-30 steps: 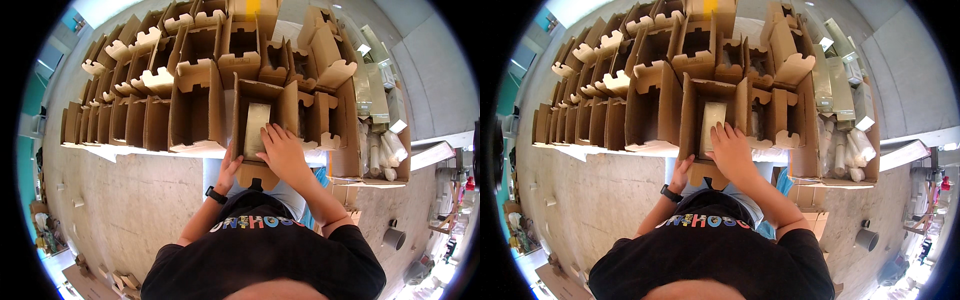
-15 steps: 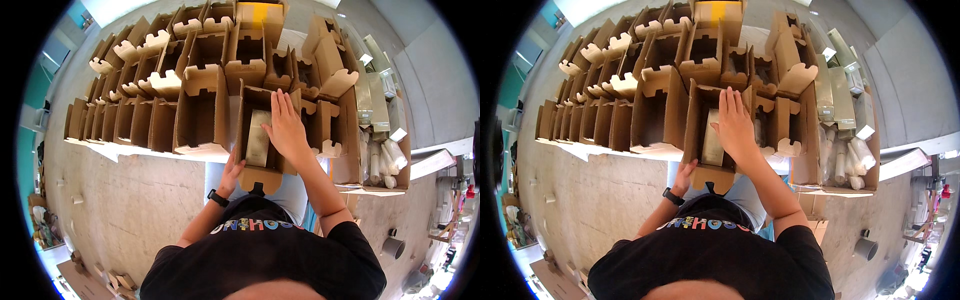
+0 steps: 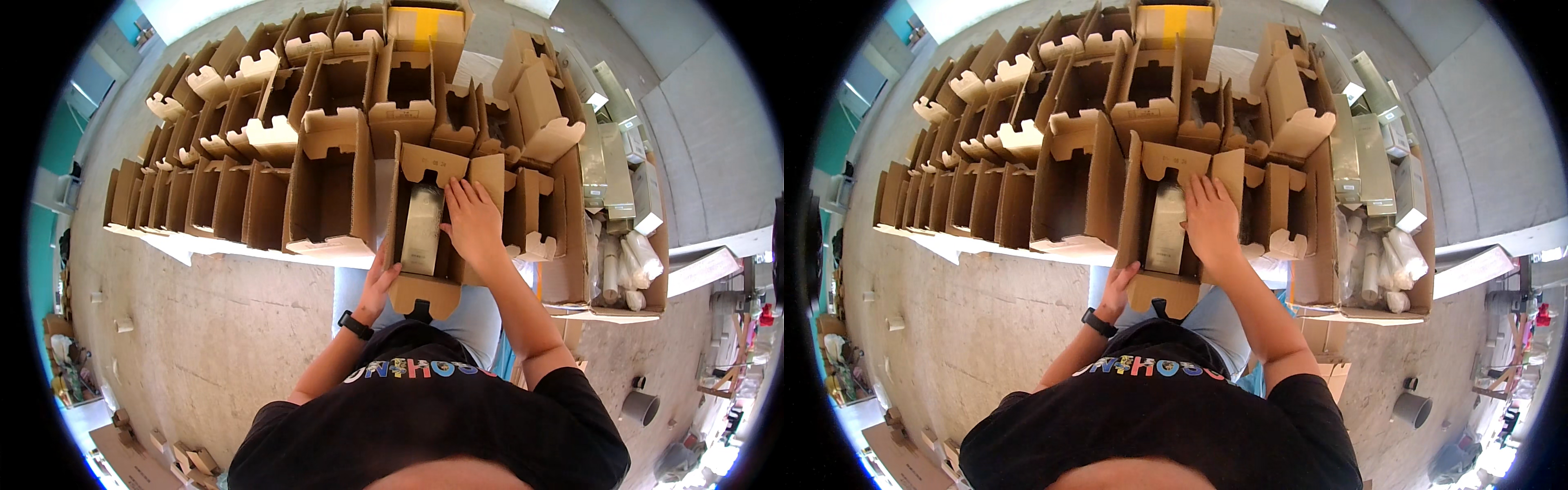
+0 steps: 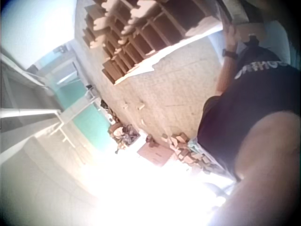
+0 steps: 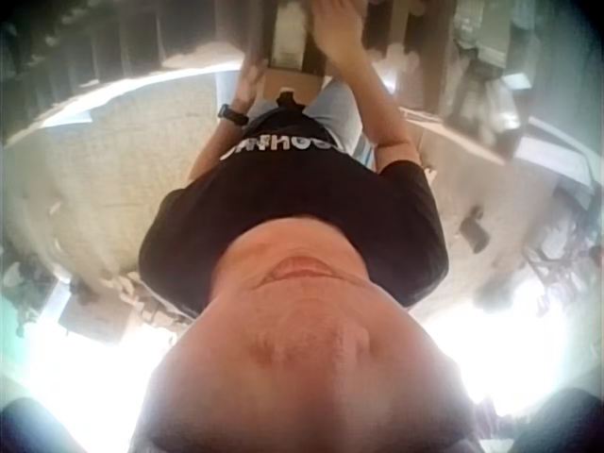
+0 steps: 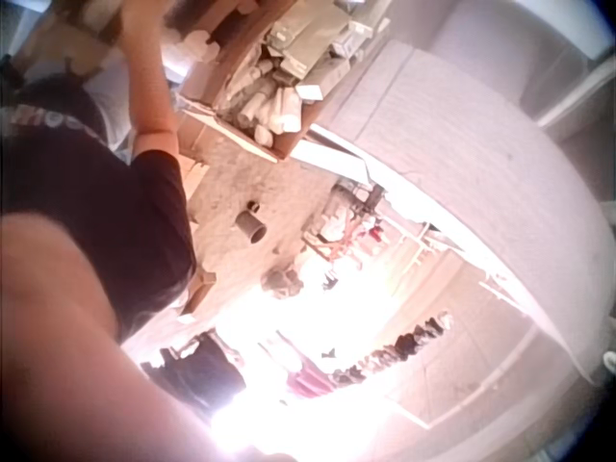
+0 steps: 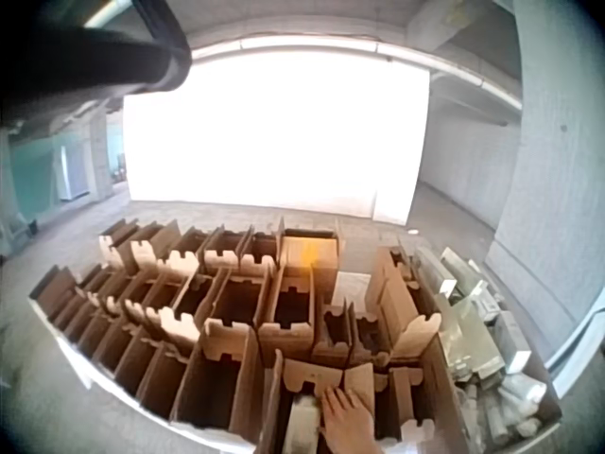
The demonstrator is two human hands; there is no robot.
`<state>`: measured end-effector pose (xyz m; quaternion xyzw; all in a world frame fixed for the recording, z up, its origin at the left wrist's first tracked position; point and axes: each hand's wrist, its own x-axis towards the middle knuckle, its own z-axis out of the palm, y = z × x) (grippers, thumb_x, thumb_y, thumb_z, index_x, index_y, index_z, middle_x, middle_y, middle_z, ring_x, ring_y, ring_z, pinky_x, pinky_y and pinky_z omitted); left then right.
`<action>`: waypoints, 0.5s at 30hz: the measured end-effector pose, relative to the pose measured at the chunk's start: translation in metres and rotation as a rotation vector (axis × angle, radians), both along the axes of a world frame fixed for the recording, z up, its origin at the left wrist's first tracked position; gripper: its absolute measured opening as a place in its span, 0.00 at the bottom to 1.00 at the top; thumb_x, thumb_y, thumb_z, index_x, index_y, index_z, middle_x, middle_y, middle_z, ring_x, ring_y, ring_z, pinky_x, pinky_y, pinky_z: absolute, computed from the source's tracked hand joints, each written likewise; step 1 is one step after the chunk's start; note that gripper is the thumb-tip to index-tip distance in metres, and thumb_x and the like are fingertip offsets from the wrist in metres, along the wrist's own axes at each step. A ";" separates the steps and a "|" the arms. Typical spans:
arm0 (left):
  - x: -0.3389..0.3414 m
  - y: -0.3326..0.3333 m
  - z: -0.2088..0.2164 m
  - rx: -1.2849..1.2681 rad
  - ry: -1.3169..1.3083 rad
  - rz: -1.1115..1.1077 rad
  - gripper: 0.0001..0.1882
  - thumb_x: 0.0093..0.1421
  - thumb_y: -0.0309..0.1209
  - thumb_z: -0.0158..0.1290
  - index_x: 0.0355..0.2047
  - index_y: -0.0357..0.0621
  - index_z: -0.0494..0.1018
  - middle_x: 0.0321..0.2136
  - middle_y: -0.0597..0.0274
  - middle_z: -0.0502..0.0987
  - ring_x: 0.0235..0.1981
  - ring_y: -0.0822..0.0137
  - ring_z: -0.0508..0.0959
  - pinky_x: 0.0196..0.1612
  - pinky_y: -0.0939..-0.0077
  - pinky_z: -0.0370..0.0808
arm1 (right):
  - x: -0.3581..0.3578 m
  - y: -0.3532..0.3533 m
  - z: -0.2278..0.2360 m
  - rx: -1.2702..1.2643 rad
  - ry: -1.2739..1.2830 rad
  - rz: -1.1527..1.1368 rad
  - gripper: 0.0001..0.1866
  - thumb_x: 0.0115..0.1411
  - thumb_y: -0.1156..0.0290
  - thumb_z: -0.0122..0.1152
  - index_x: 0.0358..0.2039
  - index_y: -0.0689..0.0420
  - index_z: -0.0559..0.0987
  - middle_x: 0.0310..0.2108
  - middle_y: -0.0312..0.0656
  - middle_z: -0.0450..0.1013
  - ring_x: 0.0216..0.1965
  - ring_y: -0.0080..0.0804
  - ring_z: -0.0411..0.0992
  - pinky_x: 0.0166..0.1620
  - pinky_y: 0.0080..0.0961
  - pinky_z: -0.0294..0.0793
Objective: The person picks up a gold-capped bottle, removes it from a plastic bag, and places it into a cardboard divider. Then the person takes a white box and inserts it into a nested cardboard sleeve, placing the assembled package back into a divider.
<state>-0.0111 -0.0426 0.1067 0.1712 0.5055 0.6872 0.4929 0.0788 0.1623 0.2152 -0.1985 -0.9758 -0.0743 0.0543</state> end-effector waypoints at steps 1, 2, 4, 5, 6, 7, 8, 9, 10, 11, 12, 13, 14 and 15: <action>0.000 0.001 0.002 0.014 -0.011 -0.011 0.39 0.61 0.32 0.49 0.68 0.37 0.43 0.65 0.55 0.53 0.66 0.65 0.52 0.66 0.72 0.46 | 0.001 0.001 -0.001 0.002 -0.004 0.003 0.37 0.51 0.57 0.65 0.58 0.62 0.67 0.60 0.45 0.63 0.62 0.36 0.59 0.66 0.35 0.51; 0.000 0.002 0.008 0.043 -0.025 -0.029 0.39 0.61 0.31 0.49 0.68 0.37 0.42 0.66 0.55 0.51 0.67 0.65 0.50 0.67 0.72 0.45 | 0.003 0.002 -0.002 -0.005 -0.002 0.007 0.37 0.51 0.57 0.65 0.58 0.62 0.66 0.61 0.45 0.63 0.63 0.37 0.59 0.66 0.34 0.50; -0.001 0.003 0.012 0.069 -0.038 -0.056 0.41 0.60 0.31 0.49 0.68 0.38 0.40 0.67 0.55 0.47 0.68 0.64 0.47 0.67 0.71 0.42 | 0.004 0.005 -0.003 -0.018 0.005 0.016 0.38 0.51 0.57 0.65 0.58 0.63 0.66 0.61 0.45 0.62 0.63 0.37 0.57 0.67 0.34 0.48; -0.002 0.002 0.012 0.066 -0.037 -0.064 0.42 0.59 0.31 0.50 0.68 0.39 0.40 0.68 0.55 0.46 0.69 0.64 0.45 0.68 0.71 0.41 | 0.004 0.006 -0.004 -0.024 0.007 0.014 0.38 0.51 0.57 0.64 0.58 0.63 0.66 0.61 0.45 0.62 0.63 0.37 0.57 0.67 0.34 0.48; -0.003 0.001 0.013 0.063 -0.037 -0.072 0.43 0.59 0.31 0.51 0.68 0.39 0.39 0.69 0.55 0.44 0.69 0.64 0.43 0.68 0.70 0.39 | 0.004 0.005 -0.005 -0.031 0.010 0.013 0.37 0.51 0.57 0.64 0.58 0.63 0.66 0.61 0.45 0.62 0.63 0.37 0.57 0.67 0.34 0.48; -0.005 0.000 0.012 0.079 -0.036 -0.090 0.44 0.58 0.33 0.51 0.68 0.39 0.39 0.69 0.55 0.44 0.69 0.64 0.43 0.68 0.70 0.39 | 0.004 0.004 -0.006 -0.041 0.011 0.012 0.37 0.52 0.57 0.64 0.58 0.63 0.66 0.61 0.45 0.62 0.63 0.37 0.58 0.67 0.34 0.48; -0.006 -0.001 0.011 0.095 -0.035 -0.109 0.45 0.58 0.34 0.52 0.68 0.40 0.39 0.69 0.56 0.43 0.70 0.64 0.42 0.68 0.70 0.39 | 0.003 0.004 -0.006 -0.039 0.013 0.013 0.37 0.52 0.57 0.64 0.58 0.63 0.66 0.61 0.45 0.62 0.63 0.37 0.58 0.67 0.34 0.48; -0.008 -0.002 0.011 0.112 -0.035 -0.127 0.45 0.58 0.35 0.53 0.69 0.40 0.38 0.69 0.56 0.43 0.70 0.64 0.42 0.68 0.70 0.39 | 0.003 0.004 -0.006 -0.038 0.015 0.014 0.37 0.52 0.57 0.64 0.58 0.63 0.66 0.61 0.45 0.62 0.63 0.37 0.58 0.66 0.34 0.49; -0.009 -0.003 0.013 0.160 -0.011 -0.157 0.46 0.57 0.36 0.53 0.69 0.40 0.38 0.69 0.56 0.42 0.70 0.64 0.41 0.68 0.70 0.38 | 0.003 0.005 -0.006 -0.035 0.016 0.013 0.37 0.52 0.56 0.64 0.58 0.63 0.66 0.61 0.45 0.62 0.63 0.37 0.58 0.66 0.34 0.49; -0.011 -0.004 0.018 0.209 0.012 -0.188 0.47 0.57 0.38 0.54 0.69 0.40 0.38 0.69 0.57 0.42 0.70 0.64 0.41 0.68 0.69 0.38 | 0.003 0.005 -0.005 -0.039 0.019 0.012 0.37 0.52 0.57 0.64 0.58 0.63 0.66 0.61 0.45 0.62 0.63 0.37 0.58 0.66 0.34 0.49; -0.012 -0.005 0.021 0.258 0.036 -0.218 0.48 0.57 0.40 0.55 0.69 0.40 0.38 0.69 0.57 0.42 0.70 0.64 0.41 0.68 0.69 0.38 | 0.004 0.004 -0.003 -0.042 0.022 0.011 0.37 0.51 0.57 0.64 0.58 0.63 0.66 0.61 0.45 0.62 0.63 0.37 0.58 0.66 0.34 0.50; -0.017 -0.003 0.022 0.303 0.050 -0.242 0.47 0.58 0.41 0.54 0.68 0.40 0.38 0.69 0.57 0.42 0.70 0.64 0.41 0.68 0.69 0.38 | 0.004 0.005 -0.002 -0.043 0.026 0.011 0.37 0.51 0.57 0.64 0.58 0.63 0.66 0.61 0.45 0.62 0.63 0.37 0.58 0.66 0.34 0.50; -0.023 -0.001 0.023 0.348 0.064 -0.267 0.47 0.59 0.42 0.53 0.68 0.40 0.38 0.69 0.57 0.42 0.70 0.64 0.41 0.68 0.70 0.38 | 0.004 0.005 -0.002 -0.045 0.038 0.019 0.37 0.51 0.57 0.64 0.58 0.63 0.67 0.61 0.45 0.63 0.63 0.37 0.58 0.66 0.34 0.50; -0.028 0.000 0.024 0.393 0.078 -0.292 0.46 0.60 0.43 0.53 0.68 0.40 0.38 0.69 0.58 0.42 0.70 0.64 0.41 0.68 0.70 0.38 | 0.005 0.006 -0.003 -0.046 0.049 0.027 0.36 0.51 0.57 0.65 0.57 0.63 0.67 0.60 0.45 0.63 0.62 0.37 0.59 0.66 0.34 0.51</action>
